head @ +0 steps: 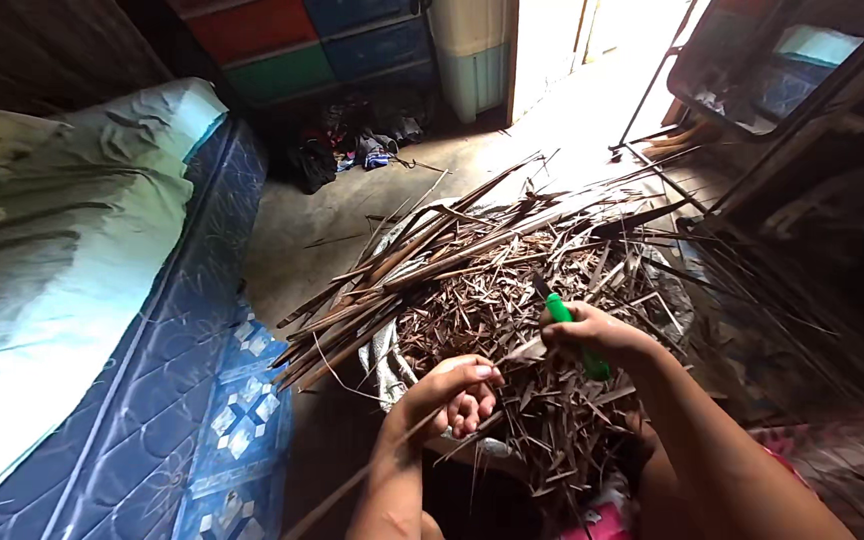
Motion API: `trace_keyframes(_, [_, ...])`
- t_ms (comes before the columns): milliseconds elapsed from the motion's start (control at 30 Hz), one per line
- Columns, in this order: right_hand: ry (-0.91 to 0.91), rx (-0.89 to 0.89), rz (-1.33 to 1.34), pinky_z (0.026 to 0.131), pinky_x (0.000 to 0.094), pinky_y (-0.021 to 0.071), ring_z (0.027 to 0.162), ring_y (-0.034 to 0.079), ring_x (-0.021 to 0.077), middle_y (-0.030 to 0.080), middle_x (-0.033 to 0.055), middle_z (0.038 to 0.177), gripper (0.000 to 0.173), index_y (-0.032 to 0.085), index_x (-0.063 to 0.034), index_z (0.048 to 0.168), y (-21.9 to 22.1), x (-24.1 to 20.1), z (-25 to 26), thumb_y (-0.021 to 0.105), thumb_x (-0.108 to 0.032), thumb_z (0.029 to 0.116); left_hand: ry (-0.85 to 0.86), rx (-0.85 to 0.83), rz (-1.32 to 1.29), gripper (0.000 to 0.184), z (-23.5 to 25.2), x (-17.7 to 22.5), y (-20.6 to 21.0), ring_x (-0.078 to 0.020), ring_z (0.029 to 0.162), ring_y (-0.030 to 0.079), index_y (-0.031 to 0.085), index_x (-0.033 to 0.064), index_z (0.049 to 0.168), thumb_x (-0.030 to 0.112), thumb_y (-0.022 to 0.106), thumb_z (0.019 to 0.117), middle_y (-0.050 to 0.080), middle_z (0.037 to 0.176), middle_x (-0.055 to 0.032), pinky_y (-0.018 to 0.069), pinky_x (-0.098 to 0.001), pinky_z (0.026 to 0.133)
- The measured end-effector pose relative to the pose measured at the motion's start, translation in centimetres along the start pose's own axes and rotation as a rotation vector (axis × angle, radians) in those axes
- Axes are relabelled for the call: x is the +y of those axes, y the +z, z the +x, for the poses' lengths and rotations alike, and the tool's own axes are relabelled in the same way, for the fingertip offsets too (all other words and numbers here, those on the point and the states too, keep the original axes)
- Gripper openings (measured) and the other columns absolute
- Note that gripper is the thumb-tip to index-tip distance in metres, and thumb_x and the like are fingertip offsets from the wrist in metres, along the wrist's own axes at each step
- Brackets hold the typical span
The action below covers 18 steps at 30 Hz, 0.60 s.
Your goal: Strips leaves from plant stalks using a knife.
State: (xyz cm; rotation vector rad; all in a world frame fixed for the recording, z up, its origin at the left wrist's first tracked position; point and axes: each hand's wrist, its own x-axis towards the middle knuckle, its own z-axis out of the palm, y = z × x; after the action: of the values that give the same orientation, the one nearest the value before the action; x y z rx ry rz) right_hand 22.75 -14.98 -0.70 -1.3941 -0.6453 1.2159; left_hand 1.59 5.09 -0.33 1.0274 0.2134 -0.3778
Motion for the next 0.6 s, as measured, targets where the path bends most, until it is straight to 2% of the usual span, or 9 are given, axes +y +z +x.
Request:
trace_keyframes(67, [-0.036, 0.215, 0.096, 0.047, 0.0167, 0.0453, 0.050, 0.051, 0.0015, 0.060, -0.0053, 0.072, 0.006, 0.060, -0.0103, 0.101, 0.4, 0.0, 0.4, 0.055, -0.014, 0.1014, 0.015, 0.083, 0.082, 0.032, 0.1, 0.3, 0.7, 0.0042, 0.042, 0.047, 0.071, 0.0106, 0.093, 0.022, 0.043, 0.1036, 0.058, 0.057, 0.0097, 0.0396, -0.0120, 0.039])
trace_keyframes(133, [-0.058, 0.473, 0.084, 0.047, 0.0192, 0.0456, 0.052, 0.049, 0.0044, 0.054, -0.0021, 0.074, 0.014, 0.054, -0.0074, 0.116, 1.5, 0.1, 1.1, 0.057, -0.016, 0.1054, 0.046, 0.205, 0.050, 0.040, 0.4, 0.4, 1.6, 0.0045, 0.038, 0.038, 0.069, 0.0070, 0.093, 0.016, 0.034, 0.1080, 0.047, 0.051, 0.0111, 0.0337, -0.0121, 0.037])
trace_keyframes(200, [-0.011, 0.638, -0.183, 0.054, 0.0305, 0.0499, 0.059, 0.055, 0.0124, 0.058, 0.0067, 0.085, 0.040, 0.048, -0.0043, 0.135, 2.7, 0.3, 1.4, 0.062, -0.021, 0.1024, 0.048, 0.333, -0.019, 0.043, 0.8, 0.6, 2.2, 0.0029, 0.037, 0.035, 0.067, 0.0048, 0.094, 0.017, 0.029, 0.1112, 0.041, 0.049, 0.0104, 0.0326, -0.0132, 0.036])
trace_keyframes(267, [0.048, 0.608, -0.485, 0.068, 0.0450, 0.0533, 0.073, 0.063, 0.0241, 0.064, 0.0141, 0.093, 0.048, 0.047, -0.0026, 0.141, 5.0, 0.0, 0.8, 0.060, -0.020, 0.0989, 0.051, 0.416, -0.070, 0.043, 1.2, 0.6, 2.4, 0.0020, 0.036, 0.033, 0.064, 0.0050, 0.094, 0.019, 0.027, 0.1122, 0.038, 0.049, 0.0102, 0.0317, -0.0137, 0.035])
trace_keyframes(333, [0.040, 0.459, -0.729, 0.078, 0.0557, 0.0538, 0.087, 0.068, 0.0349, 0.068, 0.0189, 0.096, 0.040, 0.052, -0.0021, 0.136, 7.6, -0.1, 0.0, 0.053, -0.022, 0.1016, 0.064, 0.465, -0.119, 0.044, 1.6, 0.5, 2.7, 0.0018, 0.035, 0.033, 0.063, 0.0056, 0.093, 0.020, 0.027, 0.1126, 0.037, 0.049, 0.0103, 0.0313, -0.0141, 0.035])
trace_keyframes(400, [-0.106, 0.402, -0.923, 0.069, 0.0578, 0.0552, 0.080, 0.072, 0.0384, 0.071, 0.0183, 0.086, 0.034, 0.062, -0.0045, 0.128, 9.8, 1.1, -0.4, 0.052, -0.026, 0.1039, 0.076, 0.498, -0.173, 0.043, 1.8, 0.4, 3.2, 0.0020, 0.035, 0.033, 0.061, 0.0062, 0.091, 0.019, 0.026, 0.1128, 0.037, 0.049, 0.0102, 0.0314, -0.0139, 0.034])
trace_keyframes(433, [-0.195, 0.433, -0.996, 0.062, 0.0551, 0.0558, 0.073, 0.072, 0.0368, 0.070, 0.0159, 0.080, 0.031, 0.065, -0.0051, 0.121, 10.5, 2.0, -0.4, 0.052, -0.027, 0.1042, 0.081, 0.511, -0.191, 0.043, 2.0, 0.3, 3.5, 0.0020, 0.035, 0.032, 0.060, 0.0068, 0.089, 0.018, 0.026, 0.1125, 0.037, 0.048, 0.0102, 0.0305, -0.0138, 0.034])
trace_keyframes(500, [-0.236, 0.529, -1.091, 0.057, 0.0506, 0.0560, 0.068, 0.072, 0.0344, 0.068, 0.0138, 0.074, 0.025, 0.066, -0.0047, 0.111, 10.9, 2.5, -0.2, 0.054, -0.025, 0.1027, 0.094, 0.500, -0.203, 0.043, 2.0, 0.1, 3.9, 0.0019, 0.035, 0.032, 0.058, 0.0083, 0.084, 0.018, 0.027, 0.1123, 0.036, 0.048, 0.0104, 0.0300, -0.0139, 0.034])
trace_keyframes(600, [0.054, 0.616, -1.128, 0.070, 0.0561, 0.0569, 0.085, 0.073, 0.0415, 0.071, 0.0213, 0.088, 0.029, 0.061, 0.0006, 0.119, 8.5, 0.7, 0.9, 0.048, -0.023, 0.1073, 0.084, 0.428, -0.207, 0.045, 1.9, 0.0, 5.0, 0.0026, 0.035, 0.031, 0.058, 0.0112, 0.079, 0.019, 0.027, 0.1111, 0.033, 0.048, 0.0115, 0.0293, -0.0136, 0.034])
